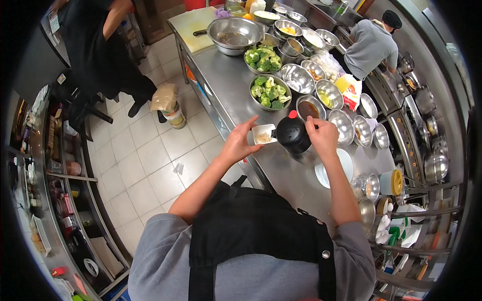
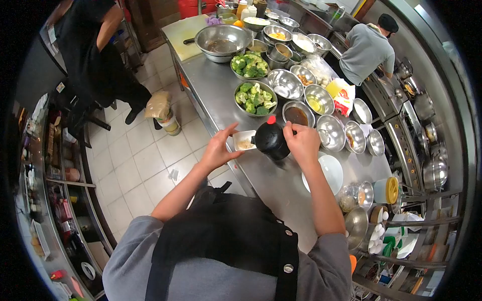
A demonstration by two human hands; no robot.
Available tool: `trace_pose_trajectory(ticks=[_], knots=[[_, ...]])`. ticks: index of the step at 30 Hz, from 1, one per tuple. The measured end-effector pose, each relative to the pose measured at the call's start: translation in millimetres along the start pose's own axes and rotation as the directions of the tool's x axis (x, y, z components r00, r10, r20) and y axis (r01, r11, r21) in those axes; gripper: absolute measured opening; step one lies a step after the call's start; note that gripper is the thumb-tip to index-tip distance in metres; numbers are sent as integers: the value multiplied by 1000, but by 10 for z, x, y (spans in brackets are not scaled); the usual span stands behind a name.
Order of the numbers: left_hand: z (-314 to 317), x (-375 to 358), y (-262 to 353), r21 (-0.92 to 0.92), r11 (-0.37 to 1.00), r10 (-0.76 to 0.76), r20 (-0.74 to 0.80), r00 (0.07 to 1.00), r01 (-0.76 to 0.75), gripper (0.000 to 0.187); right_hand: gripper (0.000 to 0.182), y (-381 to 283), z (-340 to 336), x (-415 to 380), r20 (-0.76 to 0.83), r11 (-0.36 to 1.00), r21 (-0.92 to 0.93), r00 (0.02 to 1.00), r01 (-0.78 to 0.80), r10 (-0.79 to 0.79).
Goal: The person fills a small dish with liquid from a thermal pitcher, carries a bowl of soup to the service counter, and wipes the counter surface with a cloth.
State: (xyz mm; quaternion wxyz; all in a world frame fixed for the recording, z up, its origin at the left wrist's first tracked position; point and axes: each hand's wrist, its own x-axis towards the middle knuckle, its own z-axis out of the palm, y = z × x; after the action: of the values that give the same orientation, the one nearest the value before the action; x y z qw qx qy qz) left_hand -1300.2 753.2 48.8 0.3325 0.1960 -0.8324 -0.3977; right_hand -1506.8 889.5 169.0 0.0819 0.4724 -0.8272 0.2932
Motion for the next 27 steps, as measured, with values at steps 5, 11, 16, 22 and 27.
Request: trace_pose_trajectory(ticks=[5,11,16,22,27], knots=[[-41,7,82,-6,1000,-11,-18,1000,11,91,37,-171,10,124,74,991,-59,990,121,-116],[-59,-17,112,-5,1000,-29,-6,1000,29,93,32,-262,22,183,101,957,-142,965,254,-241],[-54,-39,121,-4,1000,-12,-19,1000,11,93,32,-296,23,211,106,940,-171,954,294,-279],[-64,-91,158,-19,999,-42,-47,998,41,93,32,-352,12,225,119,922,-178,938,343,-326],[-189,-226,177,22,999,-29,-138,990,32,92,31,-549,16,255,124,896,-143,905,421,-406]])
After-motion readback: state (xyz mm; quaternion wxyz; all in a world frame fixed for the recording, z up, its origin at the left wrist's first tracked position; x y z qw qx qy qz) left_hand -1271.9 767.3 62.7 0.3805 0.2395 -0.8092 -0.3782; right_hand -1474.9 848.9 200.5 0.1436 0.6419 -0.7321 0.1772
